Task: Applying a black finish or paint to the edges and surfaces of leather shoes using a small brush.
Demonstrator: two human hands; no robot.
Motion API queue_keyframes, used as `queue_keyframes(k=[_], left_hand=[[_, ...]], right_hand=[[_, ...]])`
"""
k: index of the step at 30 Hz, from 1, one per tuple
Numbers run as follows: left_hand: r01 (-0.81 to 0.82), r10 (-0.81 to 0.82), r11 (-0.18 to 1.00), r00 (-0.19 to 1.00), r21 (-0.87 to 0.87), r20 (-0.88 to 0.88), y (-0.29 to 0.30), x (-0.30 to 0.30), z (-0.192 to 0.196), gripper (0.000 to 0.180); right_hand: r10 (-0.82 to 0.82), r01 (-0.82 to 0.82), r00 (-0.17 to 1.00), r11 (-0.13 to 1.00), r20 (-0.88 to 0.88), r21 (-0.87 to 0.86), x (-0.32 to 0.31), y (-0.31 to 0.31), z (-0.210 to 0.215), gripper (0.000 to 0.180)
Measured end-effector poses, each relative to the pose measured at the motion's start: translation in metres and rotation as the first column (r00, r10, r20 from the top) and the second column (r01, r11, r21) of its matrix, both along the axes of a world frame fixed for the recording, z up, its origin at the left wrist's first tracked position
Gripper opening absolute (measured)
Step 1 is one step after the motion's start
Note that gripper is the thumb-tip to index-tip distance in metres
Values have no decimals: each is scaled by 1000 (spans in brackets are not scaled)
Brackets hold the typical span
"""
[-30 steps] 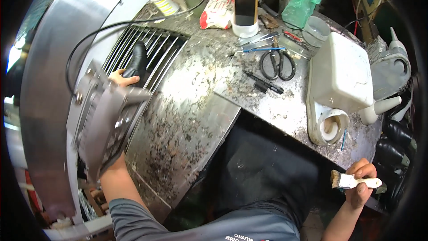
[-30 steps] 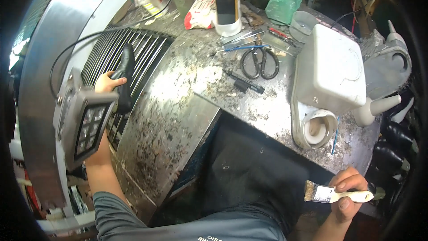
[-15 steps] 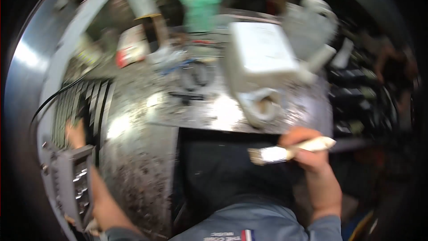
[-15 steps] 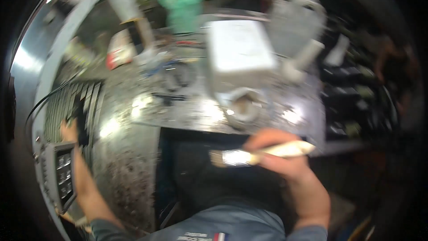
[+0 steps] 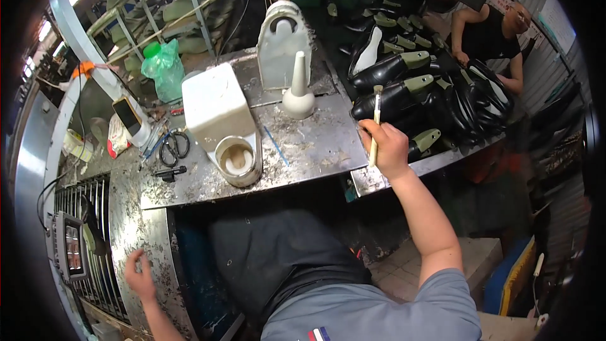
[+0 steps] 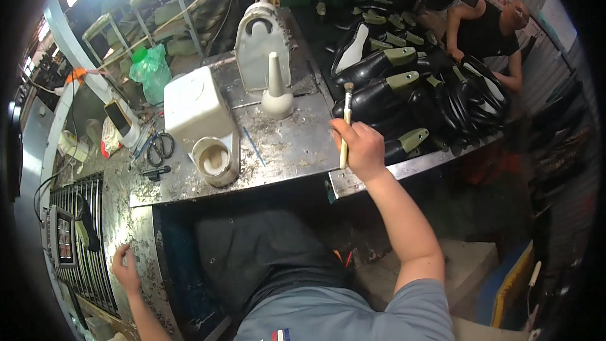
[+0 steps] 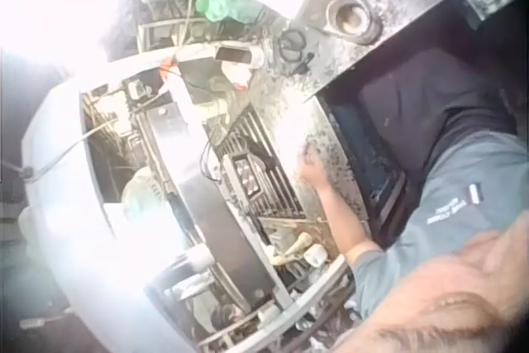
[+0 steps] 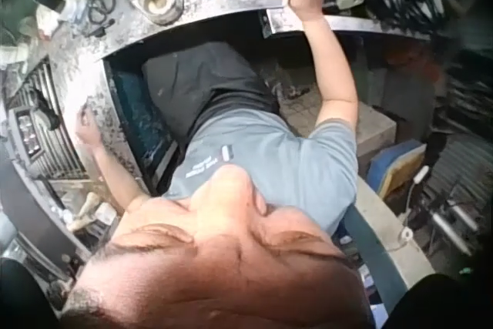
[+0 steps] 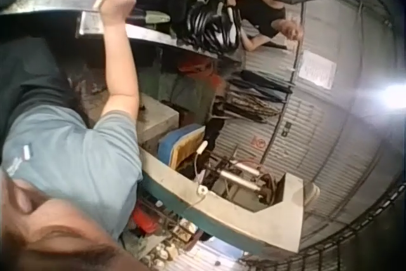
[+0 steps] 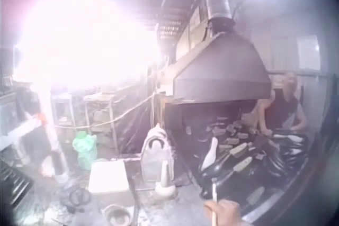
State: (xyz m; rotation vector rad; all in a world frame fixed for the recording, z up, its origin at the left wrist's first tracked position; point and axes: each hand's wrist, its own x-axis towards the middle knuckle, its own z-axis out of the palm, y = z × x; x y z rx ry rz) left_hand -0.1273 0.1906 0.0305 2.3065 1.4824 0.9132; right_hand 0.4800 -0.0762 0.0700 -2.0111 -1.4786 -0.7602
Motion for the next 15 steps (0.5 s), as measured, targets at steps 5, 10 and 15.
queue_keyframes(k=[5,10,15], left_hand=[[172,-164,977,984,122,-69,-90,95,32,15],[400,-381,901,915,168,-134,-118,159,34,15],[471,-447,849,882,240,-150,-139,162,17,15]], right_hand=[[15,-46,995,943,-96,-330,73,26,-38,17],[135,-122,991,935,18,-333,114,28,-41,38],[103,-107,994,957,-27,-271,158,37,-64,56]])
